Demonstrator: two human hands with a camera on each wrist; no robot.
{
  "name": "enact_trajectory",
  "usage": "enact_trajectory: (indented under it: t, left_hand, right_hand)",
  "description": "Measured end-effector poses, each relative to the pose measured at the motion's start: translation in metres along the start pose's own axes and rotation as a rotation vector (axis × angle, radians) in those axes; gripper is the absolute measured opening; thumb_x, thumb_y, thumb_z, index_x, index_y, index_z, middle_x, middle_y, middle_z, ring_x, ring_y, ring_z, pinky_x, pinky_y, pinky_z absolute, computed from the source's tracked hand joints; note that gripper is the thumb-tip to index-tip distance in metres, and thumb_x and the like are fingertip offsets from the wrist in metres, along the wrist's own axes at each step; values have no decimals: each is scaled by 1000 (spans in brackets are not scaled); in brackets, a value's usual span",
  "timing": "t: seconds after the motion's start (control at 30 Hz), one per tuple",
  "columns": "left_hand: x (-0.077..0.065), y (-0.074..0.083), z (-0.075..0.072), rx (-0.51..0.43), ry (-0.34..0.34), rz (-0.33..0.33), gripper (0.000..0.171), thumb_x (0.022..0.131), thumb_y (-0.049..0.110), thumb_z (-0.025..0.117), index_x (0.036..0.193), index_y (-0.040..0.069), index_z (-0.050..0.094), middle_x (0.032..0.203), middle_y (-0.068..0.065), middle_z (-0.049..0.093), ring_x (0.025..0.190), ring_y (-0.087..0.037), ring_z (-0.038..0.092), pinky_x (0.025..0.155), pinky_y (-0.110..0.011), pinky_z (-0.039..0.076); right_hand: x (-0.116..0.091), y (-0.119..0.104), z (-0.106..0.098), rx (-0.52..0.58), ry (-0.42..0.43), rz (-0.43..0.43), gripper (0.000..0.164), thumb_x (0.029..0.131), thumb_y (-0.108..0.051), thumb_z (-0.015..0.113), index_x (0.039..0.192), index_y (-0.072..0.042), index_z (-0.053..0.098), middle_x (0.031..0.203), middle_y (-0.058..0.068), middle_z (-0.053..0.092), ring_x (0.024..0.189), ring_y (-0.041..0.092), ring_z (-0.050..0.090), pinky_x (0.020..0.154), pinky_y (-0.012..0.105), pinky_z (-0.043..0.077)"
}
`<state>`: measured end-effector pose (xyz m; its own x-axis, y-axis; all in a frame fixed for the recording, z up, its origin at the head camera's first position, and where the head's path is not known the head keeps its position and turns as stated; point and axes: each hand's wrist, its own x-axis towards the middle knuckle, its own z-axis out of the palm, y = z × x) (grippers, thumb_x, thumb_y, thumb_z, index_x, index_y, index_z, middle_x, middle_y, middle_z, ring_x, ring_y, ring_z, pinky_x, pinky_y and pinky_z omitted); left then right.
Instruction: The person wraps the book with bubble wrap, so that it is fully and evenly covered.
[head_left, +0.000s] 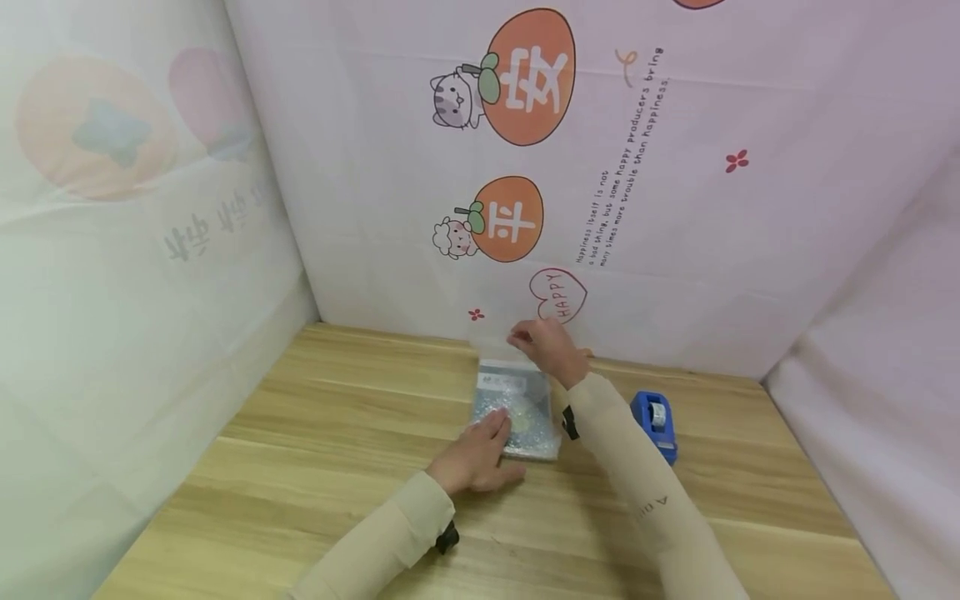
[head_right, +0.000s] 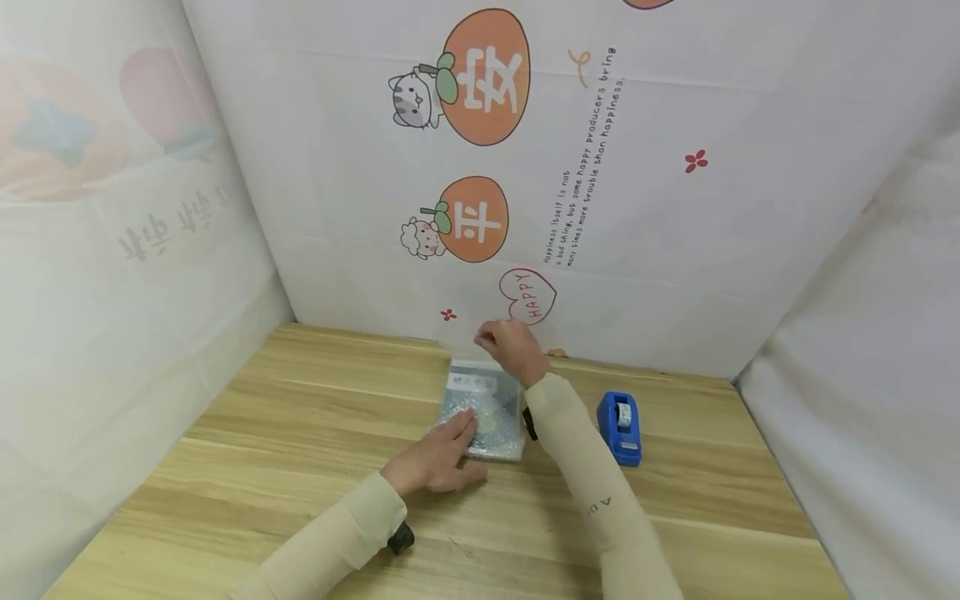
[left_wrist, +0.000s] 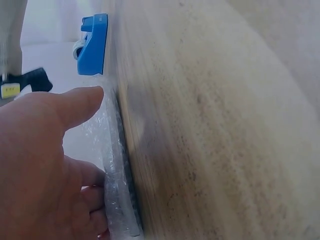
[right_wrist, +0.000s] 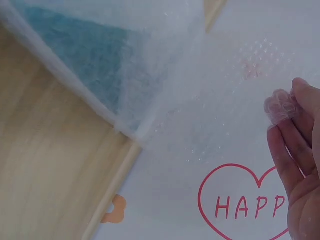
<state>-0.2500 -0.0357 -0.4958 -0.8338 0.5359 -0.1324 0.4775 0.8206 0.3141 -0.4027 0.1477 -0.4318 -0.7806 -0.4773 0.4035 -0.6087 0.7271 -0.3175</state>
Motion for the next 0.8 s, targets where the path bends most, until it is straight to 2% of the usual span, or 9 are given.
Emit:
enact_trajectory:
  t: [0.1,0.33,0.7,0.8]
  left_hand:
    - [1,-1,1,7,1,-1,90,105,59,54,166,0,26,178,-14,17,166,-29,18,135,-44,23]
    - [0,0,1,-5,-5,-11,91,104,60,56,166,0,27,178,-14,17,166,-29,18,135,-46,24]
    - [0,1,2,-9,-6,-23,92,104,61,55,166,1,26,178,-13,17,166,-28,17,135,-45,23]
    - [-1,0,1,-3,-4,-23,91,104,62,54,166,1,26,178,-13,17,166,-28,18,135,-44,24]
  right_hand:
    - [-9,-2,1,38,-4,17,10,99,-15,75,98,-7,81,91,6,81,77,13,73,75,34,63]
    - [-32,-3,11,94,9,-30,10,99,-13,75,94,-7,81,86,6,81,69,6,68,67,23,58]
    - [-49,-2,25,128,-49,62,11,100,-17,75,96,-9,82,87,4,80,66,3,61,63,19,53]
    - [-53,-4,29,130,-60,64,12,100,-17,74,97,-8,82,87,4,81,66,3,60,62,19,52]
